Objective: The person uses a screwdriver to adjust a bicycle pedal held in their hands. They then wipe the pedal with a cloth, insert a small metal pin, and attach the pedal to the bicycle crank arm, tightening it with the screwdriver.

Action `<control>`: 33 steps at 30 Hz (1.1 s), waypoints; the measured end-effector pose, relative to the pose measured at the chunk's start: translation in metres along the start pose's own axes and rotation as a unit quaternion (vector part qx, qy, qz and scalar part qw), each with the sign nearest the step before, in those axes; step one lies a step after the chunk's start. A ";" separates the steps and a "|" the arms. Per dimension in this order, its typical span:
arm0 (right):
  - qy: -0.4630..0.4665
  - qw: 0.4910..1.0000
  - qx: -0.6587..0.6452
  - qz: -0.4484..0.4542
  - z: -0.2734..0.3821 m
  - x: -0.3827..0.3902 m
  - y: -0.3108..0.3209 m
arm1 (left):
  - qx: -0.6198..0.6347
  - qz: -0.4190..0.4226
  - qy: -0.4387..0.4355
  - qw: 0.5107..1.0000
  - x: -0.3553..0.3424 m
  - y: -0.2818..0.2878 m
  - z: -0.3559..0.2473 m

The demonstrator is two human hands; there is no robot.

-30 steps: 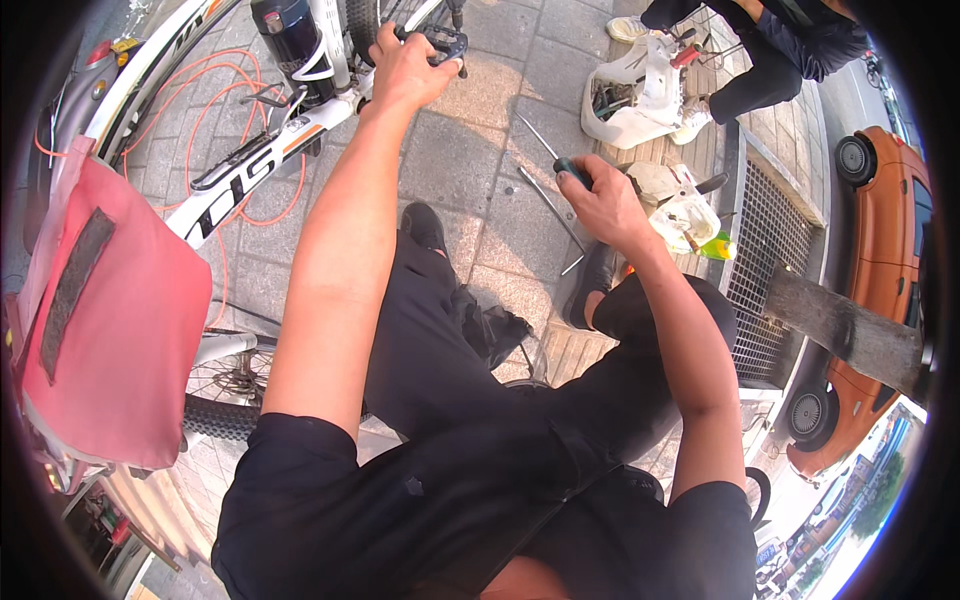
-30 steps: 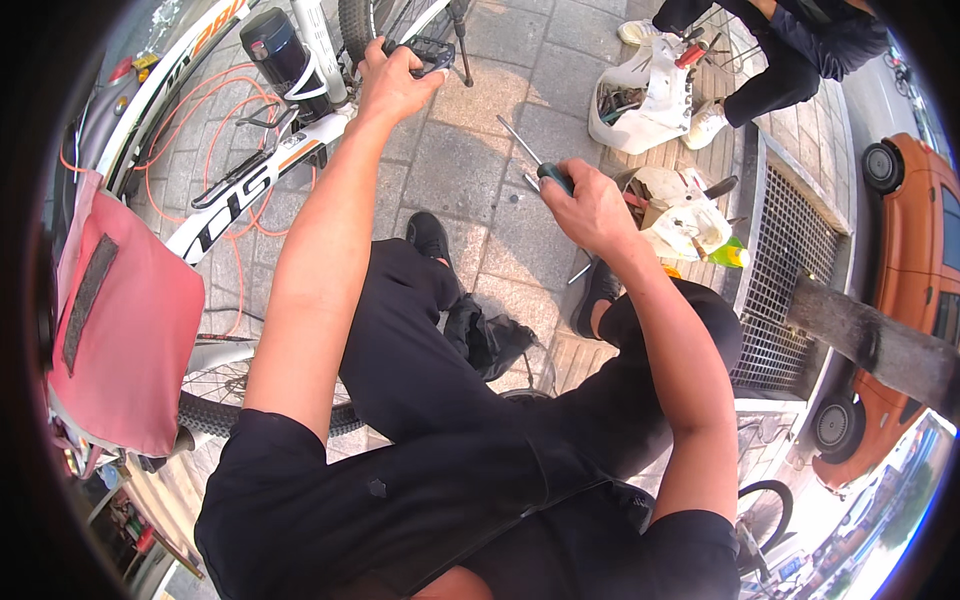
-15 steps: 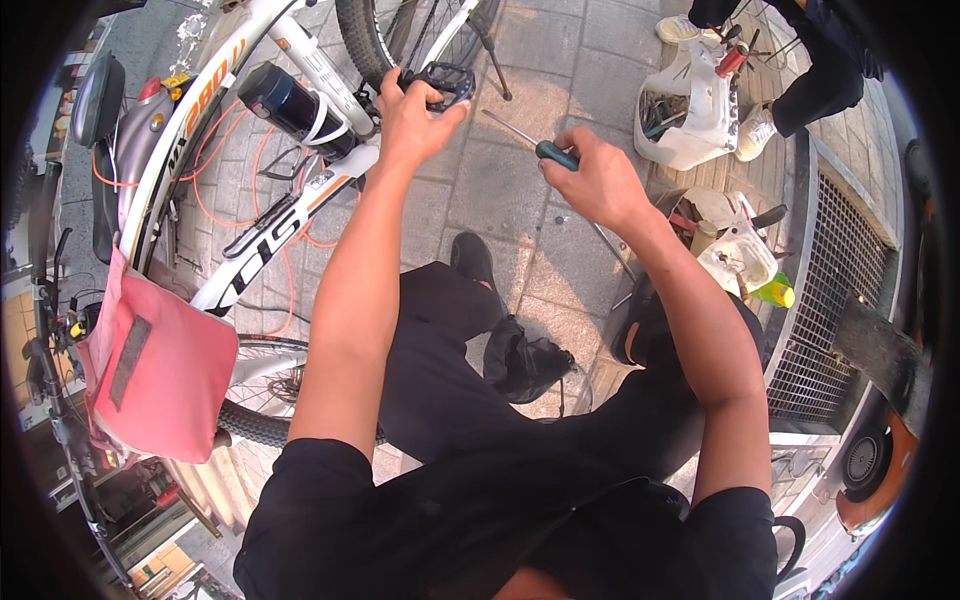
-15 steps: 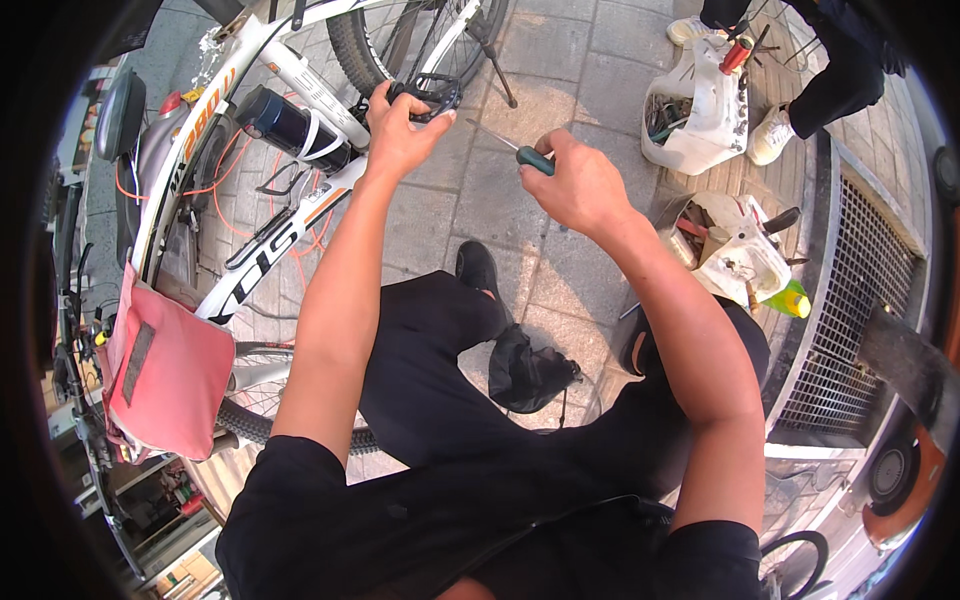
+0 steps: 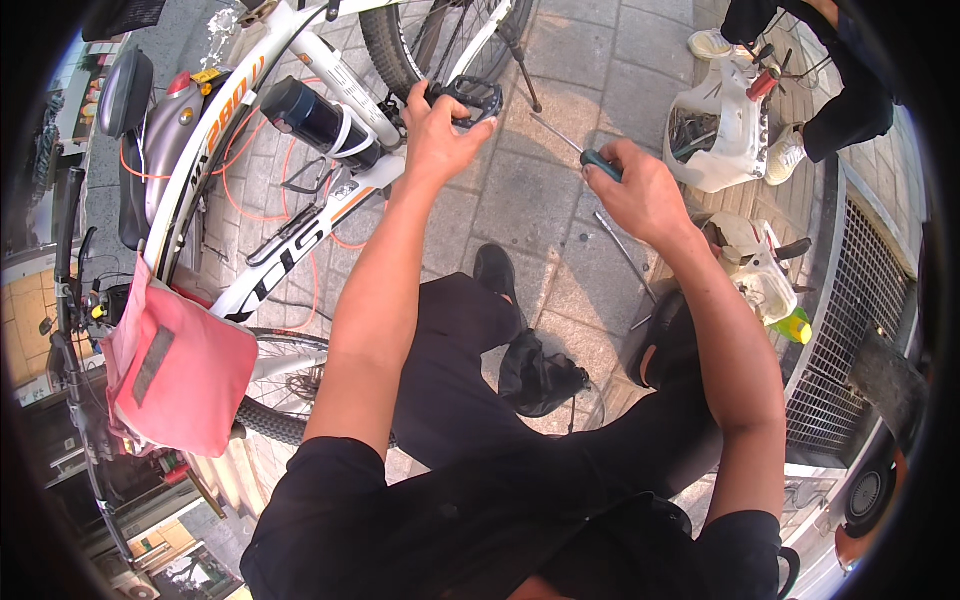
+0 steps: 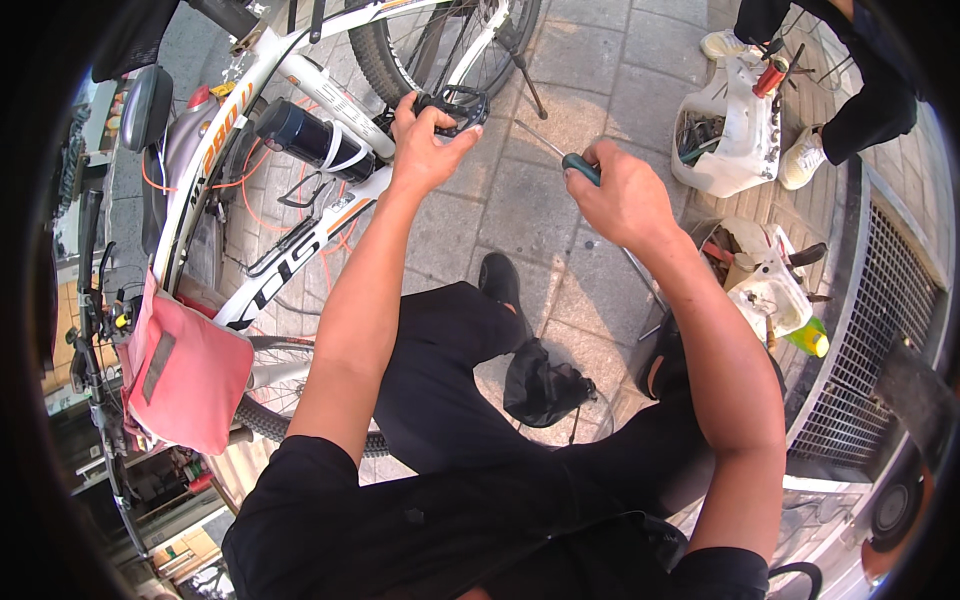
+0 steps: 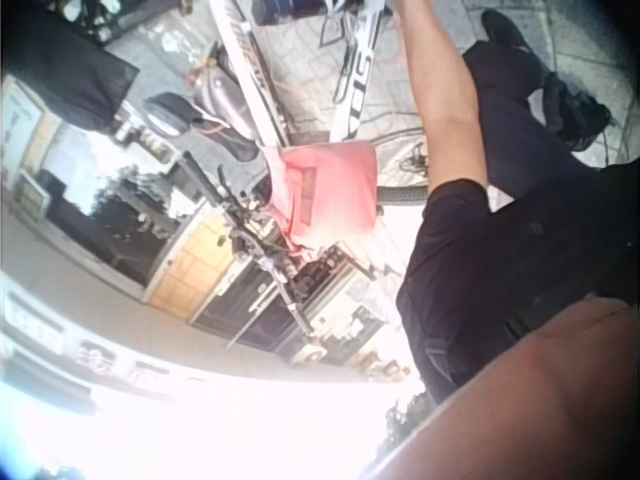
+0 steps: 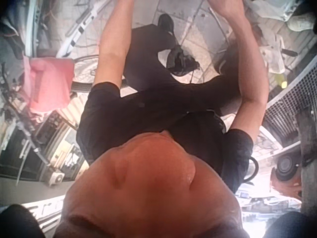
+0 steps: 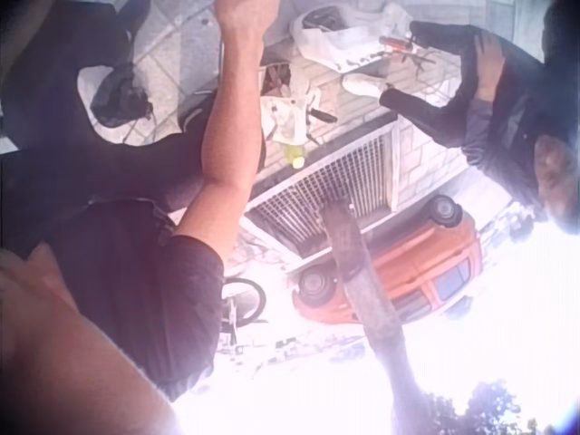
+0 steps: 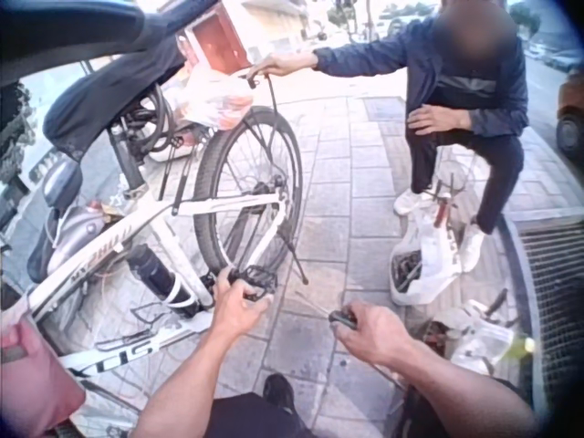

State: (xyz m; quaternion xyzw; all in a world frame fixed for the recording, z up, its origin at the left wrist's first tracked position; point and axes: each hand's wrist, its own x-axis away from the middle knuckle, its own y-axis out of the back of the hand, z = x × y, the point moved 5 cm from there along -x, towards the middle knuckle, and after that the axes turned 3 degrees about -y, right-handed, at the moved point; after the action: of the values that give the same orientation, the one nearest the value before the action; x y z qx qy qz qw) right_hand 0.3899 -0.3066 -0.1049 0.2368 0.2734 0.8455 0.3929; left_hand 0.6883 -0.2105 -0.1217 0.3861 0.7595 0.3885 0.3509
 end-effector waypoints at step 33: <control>0.003 0.999 -0.004 0.037 0.015 -0.022 -0.024 | -0.003 -0.008 -0.032 0.999 -0.003 -0.006 0.006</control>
State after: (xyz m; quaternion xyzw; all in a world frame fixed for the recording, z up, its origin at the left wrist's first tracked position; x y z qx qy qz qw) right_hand 0.4248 -0.3070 -0.1129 0.2425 0.2627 0.8612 0.3614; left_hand 0.6932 -0.2133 -0.1289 0.3914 0.7500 0.3751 0.3790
